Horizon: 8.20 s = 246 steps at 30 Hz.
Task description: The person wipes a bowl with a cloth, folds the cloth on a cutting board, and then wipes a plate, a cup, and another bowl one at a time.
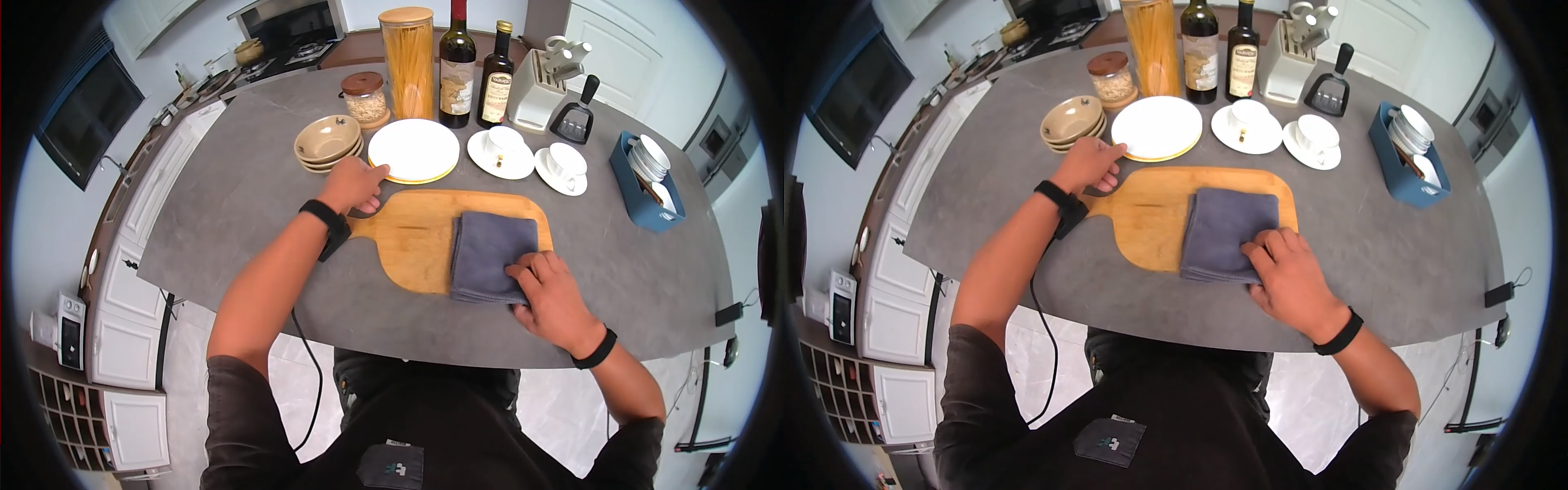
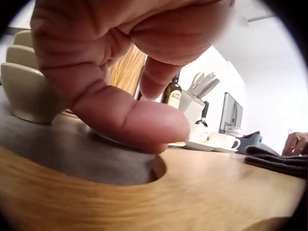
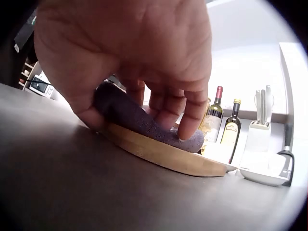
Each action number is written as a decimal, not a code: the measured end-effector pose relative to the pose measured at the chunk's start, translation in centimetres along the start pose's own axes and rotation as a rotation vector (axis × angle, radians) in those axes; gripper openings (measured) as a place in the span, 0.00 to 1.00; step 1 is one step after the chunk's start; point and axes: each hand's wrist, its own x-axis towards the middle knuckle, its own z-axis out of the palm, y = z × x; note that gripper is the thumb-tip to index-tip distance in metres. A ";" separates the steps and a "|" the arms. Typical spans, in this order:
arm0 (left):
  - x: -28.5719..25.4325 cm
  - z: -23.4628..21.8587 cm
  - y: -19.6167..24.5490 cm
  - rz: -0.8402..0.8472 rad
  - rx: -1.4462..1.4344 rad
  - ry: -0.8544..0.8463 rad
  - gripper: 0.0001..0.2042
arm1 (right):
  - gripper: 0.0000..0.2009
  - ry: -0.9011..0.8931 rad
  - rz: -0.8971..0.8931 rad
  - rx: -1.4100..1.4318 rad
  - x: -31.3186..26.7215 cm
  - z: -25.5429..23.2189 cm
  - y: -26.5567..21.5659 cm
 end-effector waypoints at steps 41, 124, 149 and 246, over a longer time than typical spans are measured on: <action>-9.5 -0.7 -5.4 -0.058 -0.665 -0.452 0.20 | 0.16 0.180 0.182 -0.076 -1.2 0.2 0.5; -5.4 4.0 -3.1 0.598 0.265 -0.110 0.23 | 0.10 0.507 1.022 1.226 4.3 -3.3 9.0; -5.5 3.6 -3.3 0.588 0.267 -0.093 0.21 | 0.44 -0.254 -0.105 -0.029 9.7 1.9 -3.9; -5.5 3.7 -3.9 0.600 0.270 -0.077 0.19 | 0.18 0.111 -0.127 0.154 16.1 5.9 -0.1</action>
